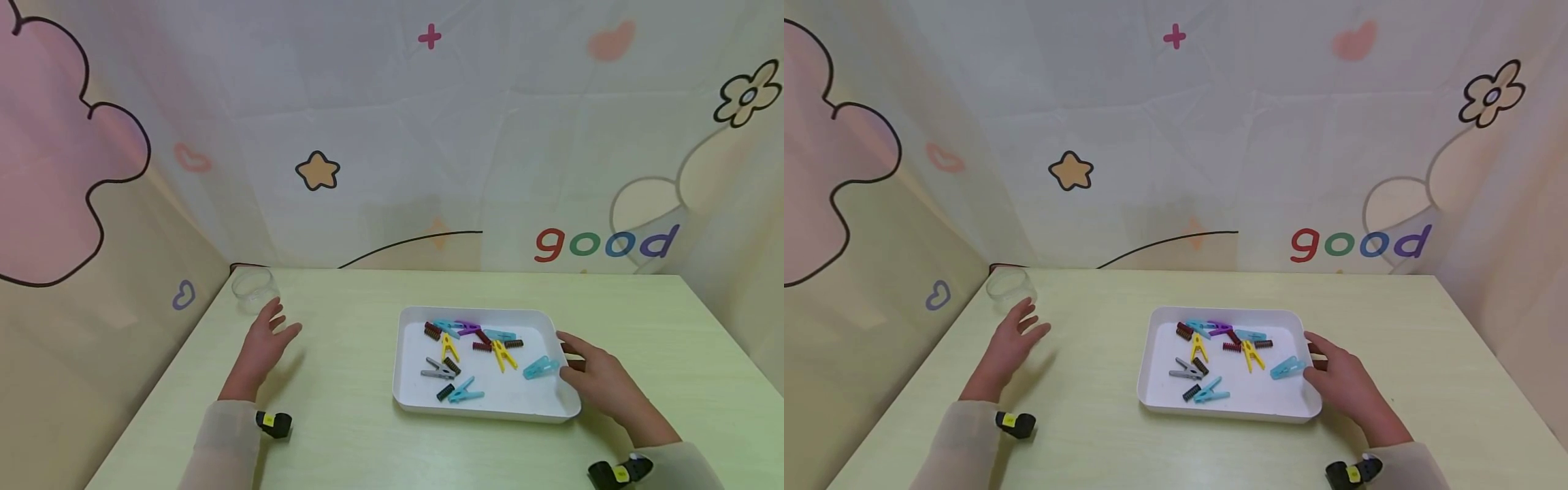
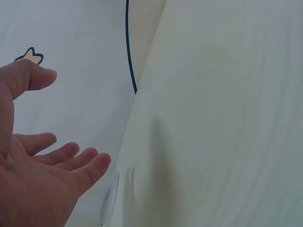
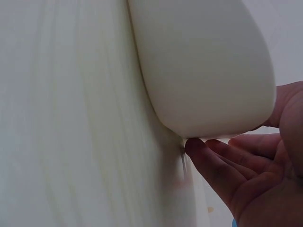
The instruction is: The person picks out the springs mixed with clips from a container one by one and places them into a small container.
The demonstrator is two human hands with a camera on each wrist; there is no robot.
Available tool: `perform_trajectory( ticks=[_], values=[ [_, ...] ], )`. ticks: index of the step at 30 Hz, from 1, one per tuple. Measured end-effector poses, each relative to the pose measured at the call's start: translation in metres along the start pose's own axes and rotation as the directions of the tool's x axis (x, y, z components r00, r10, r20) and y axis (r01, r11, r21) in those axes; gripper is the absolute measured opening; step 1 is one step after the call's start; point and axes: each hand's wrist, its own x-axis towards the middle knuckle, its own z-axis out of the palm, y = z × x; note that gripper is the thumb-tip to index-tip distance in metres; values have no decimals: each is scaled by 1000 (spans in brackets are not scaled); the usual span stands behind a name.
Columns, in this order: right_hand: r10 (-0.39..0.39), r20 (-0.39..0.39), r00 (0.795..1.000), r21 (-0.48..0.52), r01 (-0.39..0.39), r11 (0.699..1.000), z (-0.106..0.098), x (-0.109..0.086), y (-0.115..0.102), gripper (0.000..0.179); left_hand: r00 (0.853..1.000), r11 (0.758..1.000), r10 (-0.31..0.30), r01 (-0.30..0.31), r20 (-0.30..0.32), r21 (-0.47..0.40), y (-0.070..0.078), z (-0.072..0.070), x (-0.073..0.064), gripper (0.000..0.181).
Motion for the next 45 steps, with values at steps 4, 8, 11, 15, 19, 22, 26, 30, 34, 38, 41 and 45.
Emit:
perform_trajectory(
  ticks=[4,8,11,15,19,22,26,30,34,38,41,45],
  values=[
    [-9,-2,1000,1,9,1000,0,0,0,65,1000,1000,-6,6,-20,-1,-2,-5,1,87],
    [-11,-2,1000,6,11,1000,0,0,0,65,999,1000,-7,7,-33,-6,-4,-10,3,87],
    [-10,-2,1000,6,10,1000,0,0,0,65,999,1000,-3,4,-47,11,-6,-13,5,87],
    [-14,-9,1000,7,14,1000,0,-1,0,64,998,1000,3,-1,-64,23,-8,-17,8,87],
    [-22,-16,1000,10,22,1000,0,-1,0,64,997,1000,4,-4,-72,6,-9,-21,8,87],
    [-24,-16,1000,13,24,1000,0,-1,0,64,997,1000,8,-8,-78,10,-10,-23,9,88],
    [-21,-15,1000,16,21,1000,0,-1,-1,64,997,1000,6,-4,-81,22,-12,-26,10,90],
    [-20,-15,1000,19,21,1000,0,-2,-2,64,996,1000,0,2,-93,19,-14,-30,12,91],
    [-17,-10,1000,24,17,1000,-1,-2,-2,64,993,1000,-16,18,-117,19,-17,-33,15,93],
    [-14,-10,1000,28,14,999,-1,-3,-2,64,991,999,-36,39,-127,21,-18,-36,16,94],
    [-6,-6,1000,36,7,999,-1,-3,-1,64,990,999,-43,47,-133,22,-19,-38,17,94],
    [4,3,1000,43,-4,999,-1,-3,-2,65,988,999,-39,41,-150,9,-20,-41,18,93]
  ],
)
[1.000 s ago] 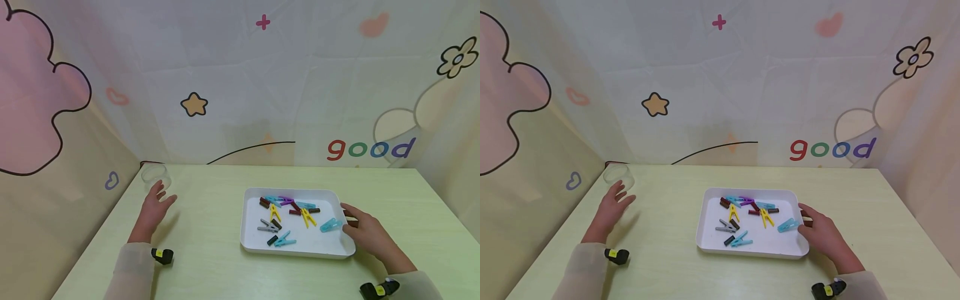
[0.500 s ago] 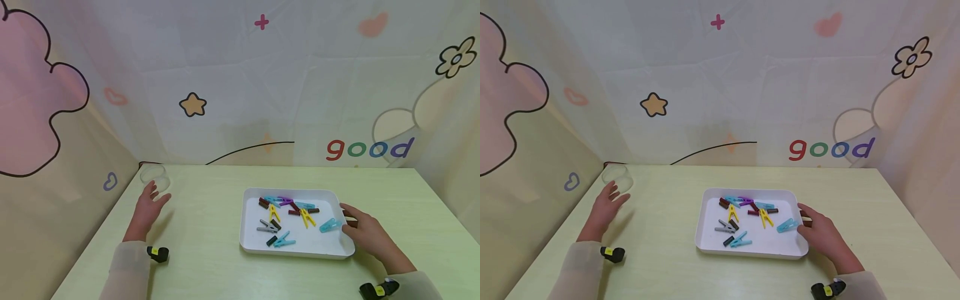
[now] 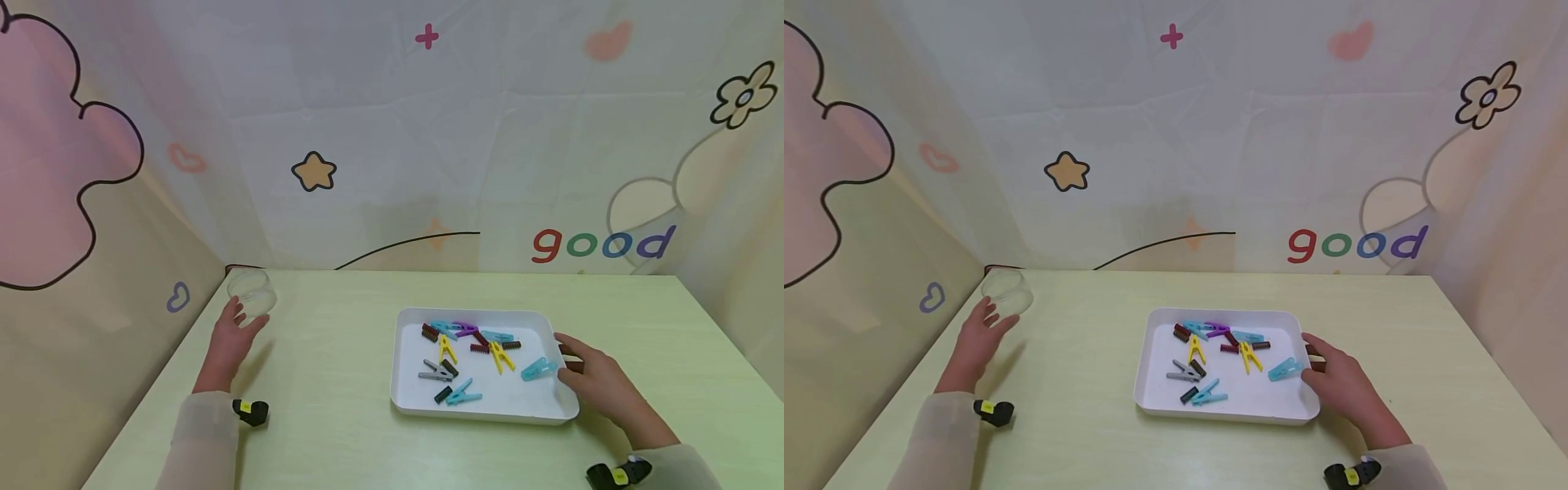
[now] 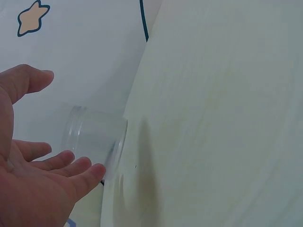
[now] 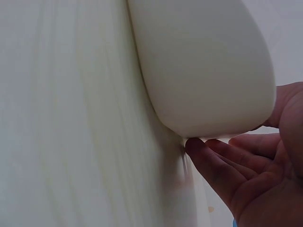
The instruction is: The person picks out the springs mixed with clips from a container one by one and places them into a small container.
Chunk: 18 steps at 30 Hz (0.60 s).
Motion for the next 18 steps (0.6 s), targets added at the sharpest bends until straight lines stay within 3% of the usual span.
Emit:
perform_trajectory(
  ticks=[10,18],
  values=[
    [16,7,1000,-6,-16,1000,-1,0,-1,64,999,999,-34,34,-22,3,-2,-4,4,97],
    [16,7,1000,-15,-16,1000,-1,0,-1,65,997,997,-47,43,-60,-56,-7,-5,12,97]
  ],
)
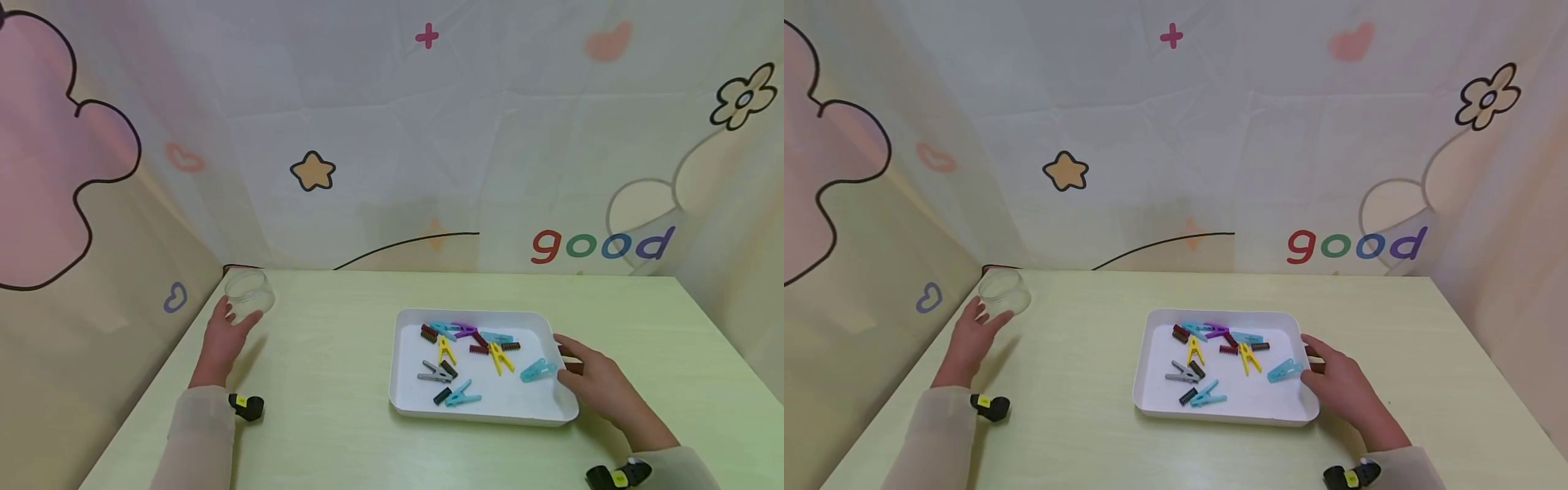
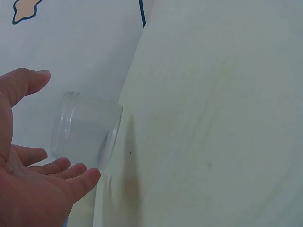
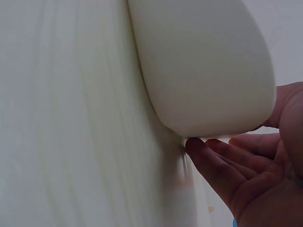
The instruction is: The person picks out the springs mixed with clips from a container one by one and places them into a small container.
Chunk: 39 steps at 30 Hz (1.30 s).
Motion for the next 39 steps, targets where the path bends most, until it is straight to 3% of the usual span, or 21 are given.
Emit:
perform_trajectory(
  ticks=[11,24,39],
  values=[
    [-14,-13,1000,3,14,1000,2,-1,4,63,999,998,-54,54,-1,7,-7,-1,4,102],
    [-30,-25,999,4,30,1000,2,1,4,63,997,997,-73,73,17,11,-3,-8,17,107],
    [-31,-33,999,1,31,1000,1,0,3,62,997,997,-77,77,-4,19,-2,-11,31,108]
  ],
)
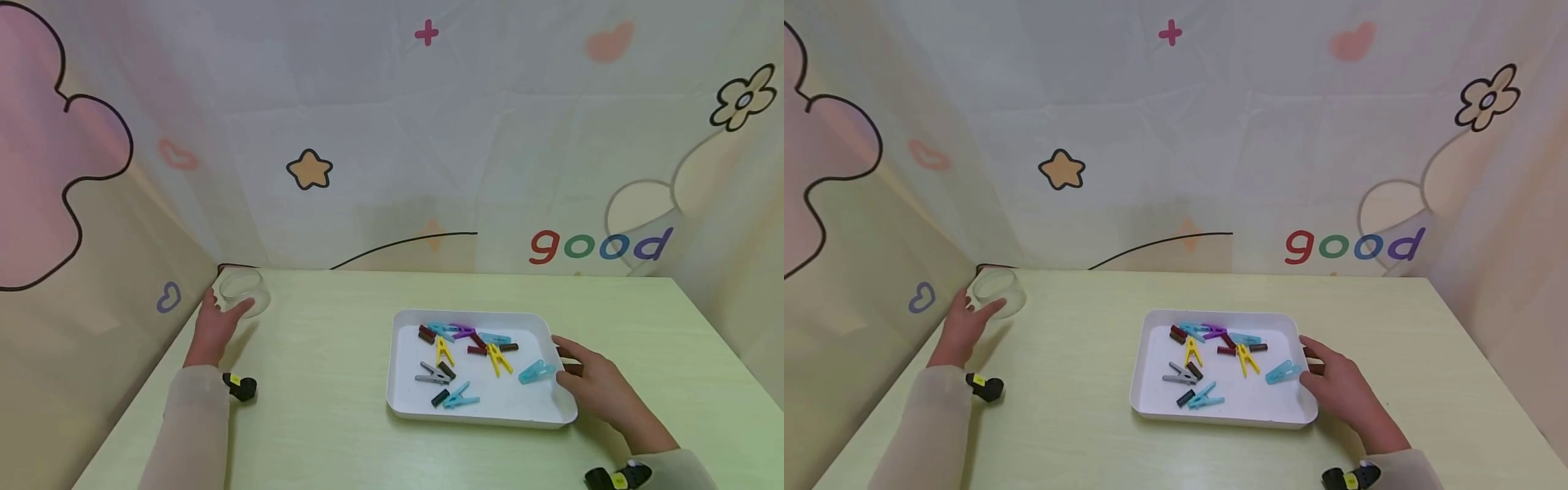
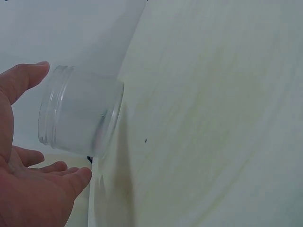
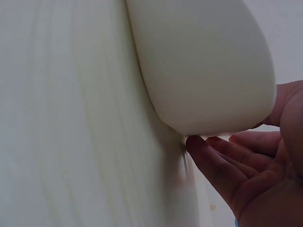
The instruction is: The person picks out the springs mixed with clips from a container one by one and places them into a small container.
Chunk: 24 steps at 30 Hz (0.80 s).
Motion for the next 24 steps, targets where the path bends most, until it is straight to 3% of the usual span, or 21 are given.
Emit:
perform_trajectory(
  ticks=[10,24],
  values=[
    [-5,4,1000,18,5,1000,-1,0,0,62,999,1000,-26,27,26,-16,-2,1,7,109],
    [8,1,1000,33,-8,999,-1,0,0,62,999,1000,11,-11,34,-1,3,4,15,111]
  ],
)
